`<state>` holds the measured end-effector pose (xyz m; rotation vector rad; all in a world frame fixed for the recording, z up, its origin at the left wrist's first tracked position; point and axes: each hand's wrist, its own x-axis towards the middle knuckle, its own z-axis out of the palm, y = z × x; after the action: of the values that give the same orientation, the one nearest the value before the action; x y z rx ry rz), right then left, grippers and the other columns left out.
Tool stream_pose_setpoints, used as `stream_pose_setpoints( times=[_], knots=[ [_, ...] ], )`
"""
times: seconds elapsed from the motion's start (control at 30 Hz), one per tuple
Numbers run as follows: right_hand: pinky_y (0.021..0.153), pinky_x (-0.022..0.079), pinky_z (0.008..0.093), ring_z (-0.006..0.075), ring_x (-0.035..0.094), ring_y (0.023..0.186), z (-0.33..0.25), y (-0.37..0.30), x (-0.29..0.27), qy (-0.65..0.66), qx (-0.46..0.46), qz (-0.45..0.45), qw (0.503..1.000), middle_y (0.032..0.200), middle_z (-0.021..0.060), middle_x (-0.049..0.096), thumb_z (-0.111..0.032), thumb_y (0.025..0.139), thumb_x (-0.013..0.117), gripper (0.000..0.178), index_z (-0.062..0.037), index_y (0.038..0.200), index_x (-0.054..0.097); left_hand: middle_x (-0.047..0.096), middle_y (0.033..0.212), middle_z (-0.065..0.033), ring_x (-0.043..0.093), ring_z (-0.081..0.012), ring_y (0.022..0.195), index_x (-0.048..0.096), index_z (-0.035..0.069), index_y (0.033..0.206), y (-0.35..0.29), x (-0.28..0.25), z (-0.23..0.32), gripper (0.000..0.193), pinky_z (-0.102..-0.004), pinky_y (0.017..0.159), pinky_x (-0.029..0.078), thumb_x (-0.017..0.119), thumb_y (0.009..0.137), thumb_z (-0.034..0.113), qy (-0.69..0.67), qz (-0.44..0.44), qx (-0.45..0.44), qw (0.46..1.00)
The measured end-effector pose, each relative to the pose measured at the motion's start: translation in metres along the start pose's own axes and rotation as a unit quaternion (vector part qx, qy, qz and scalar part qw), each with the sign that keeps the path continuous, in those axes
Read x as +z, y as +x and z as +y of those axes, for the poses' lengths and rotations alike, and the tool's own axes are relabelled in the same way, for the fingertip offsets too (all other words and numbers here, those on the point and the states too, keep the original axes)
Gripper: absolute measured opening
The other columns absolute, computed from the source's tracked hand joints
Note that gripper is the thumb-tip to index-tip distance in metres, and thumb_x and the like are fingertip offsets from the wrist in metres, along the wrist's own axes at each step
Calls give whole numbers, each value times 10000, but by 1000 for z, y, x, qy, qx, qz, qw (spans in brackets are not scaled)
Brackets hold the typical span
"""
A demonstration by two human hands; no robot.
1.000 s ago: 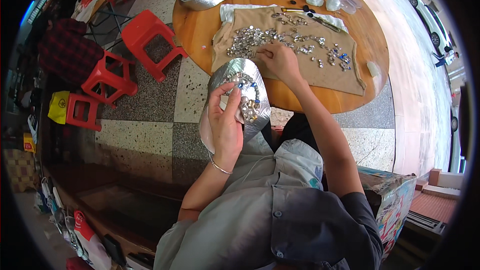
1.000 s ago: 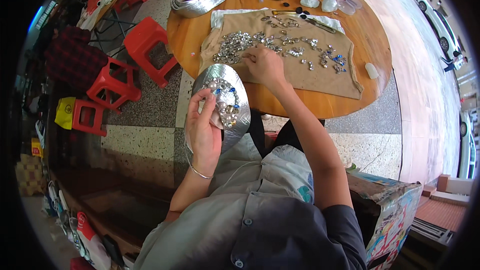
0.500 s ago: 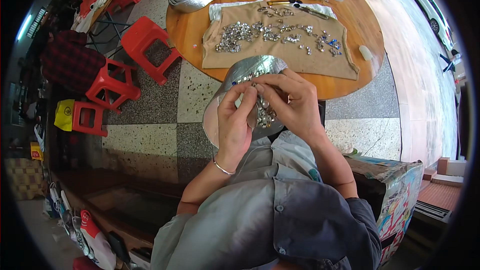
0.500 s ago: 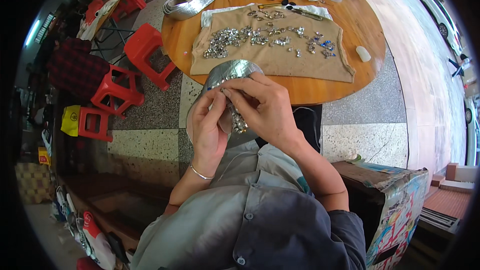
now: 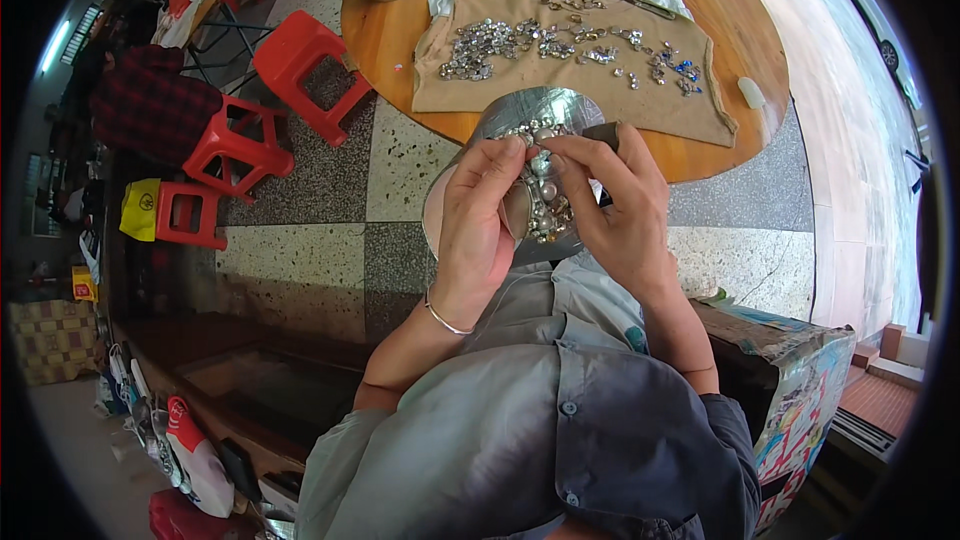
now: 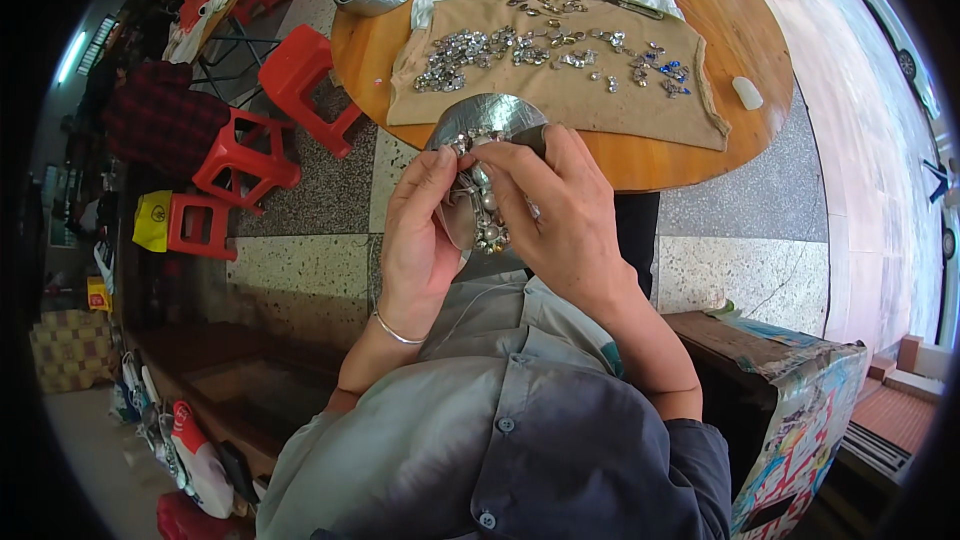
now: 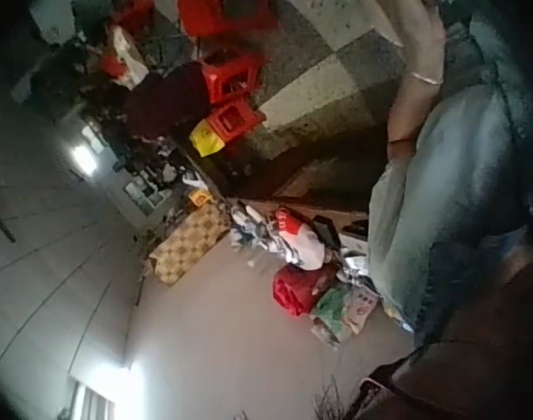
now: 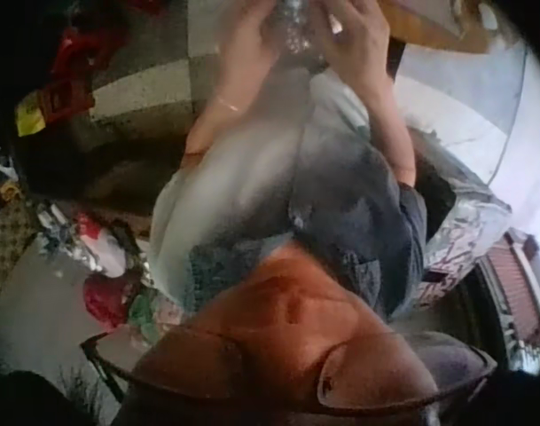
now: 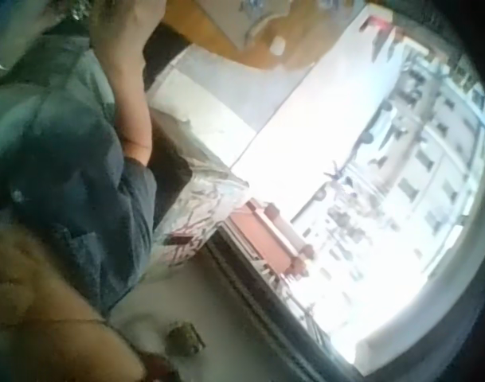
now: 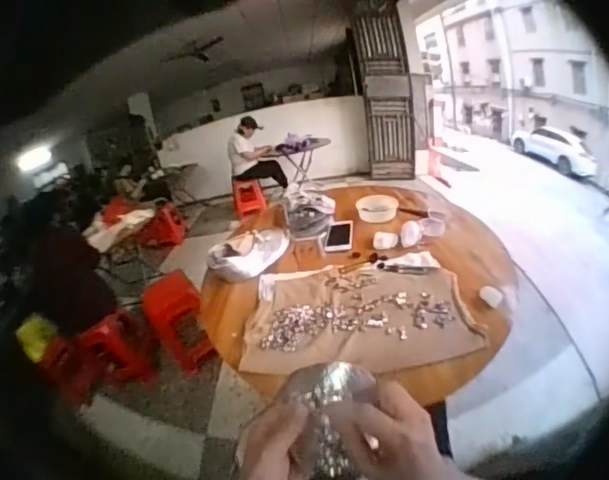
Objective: Decorating a silver shoe upper with small colorful ornaments and beads.
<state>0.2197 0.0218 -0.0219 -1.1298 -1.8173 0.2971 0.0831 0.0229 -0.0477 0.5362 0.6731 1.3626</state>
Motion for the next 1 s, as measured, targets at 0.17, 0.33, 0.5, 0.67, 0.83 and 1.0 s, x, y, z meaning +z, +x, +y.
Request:
stream_pose_setpoints(
  times=[0.17, 0.33, 0.5, 0.67, 0.83, 1.0],
  knots=[
    [519, 378, 246, 150, 466, 594, -5, -4, -2, 0, 12, -15, 1000, 714, 59, 489, 11, 738, 621, 205, -55, 930, 645, 581, 867, -17, 528, -56, 778, 562, 39, 900, -5, 0, 1, 120, -191, 678, 432, 530, 880, 153, 28, -7, 5, 1000],
    [505, 378, 299, 202, 467, 581, -3, -6, 2, 54, 23, -2, 998, 661, 84, 447, -5, 704, 630, 216, -52, 914, 638, 568, 841, 0, 512, -39, 760, 556, 37, 889, -7, 1, 3, 114, -178, 652, 420, 539, 876, 149, 83, -25, 53, 995],
    [499, 375, 291, 184, 466, 575, -1, -5, -4, 68, 48, -43, 996, 665, 83, 449, 5, 708, 623, 218, -47, 920, 636, 565, 799, 10, 493, -30, 714, 560, 23, 885, -9, -6, 5, 143, -169, 612, 393, 565, 863, 165, 127, -25, 33, 991],
    [505, 380, 276, 176, 464, 576, 4, -7, -3, 101, 50, -37, 993, 688, 82, 488, -1, 729, 620, 211, -40, 936, 627, 562, 774, 21, 480, -31, 685, 572, 11, 874, -8, -4, 2, 168, -167, 591, 374, 581, 853, 177, 309, 3, 107, 945],
    [535, 401, 251, 150, 479, 599, 2, -7, 5, 241, 128, 5, 962, 717, 78, 532, -16, 759, 608, 189, -29, 948, 603, 567, 782, 19, 477, -34, 691, 583, -3, 873, -7, -3, -1, 180, -167, 596, 372, 579, 853, 176, 350, -31, 123, 928],
    [607, 422, 221, 98, 496, 648, 16, 0, -10, 124, -12, -69, 990, 768, 58, 560, -21, 821, 544, 133, -3, 953, 550, 580, 820, 1, 500, -40, 715, 588, 0, 904, -4, -3, -6, 160, -172, 611, 394, 574, 854, 151, 274, -21, 101, 956]
  ],
)
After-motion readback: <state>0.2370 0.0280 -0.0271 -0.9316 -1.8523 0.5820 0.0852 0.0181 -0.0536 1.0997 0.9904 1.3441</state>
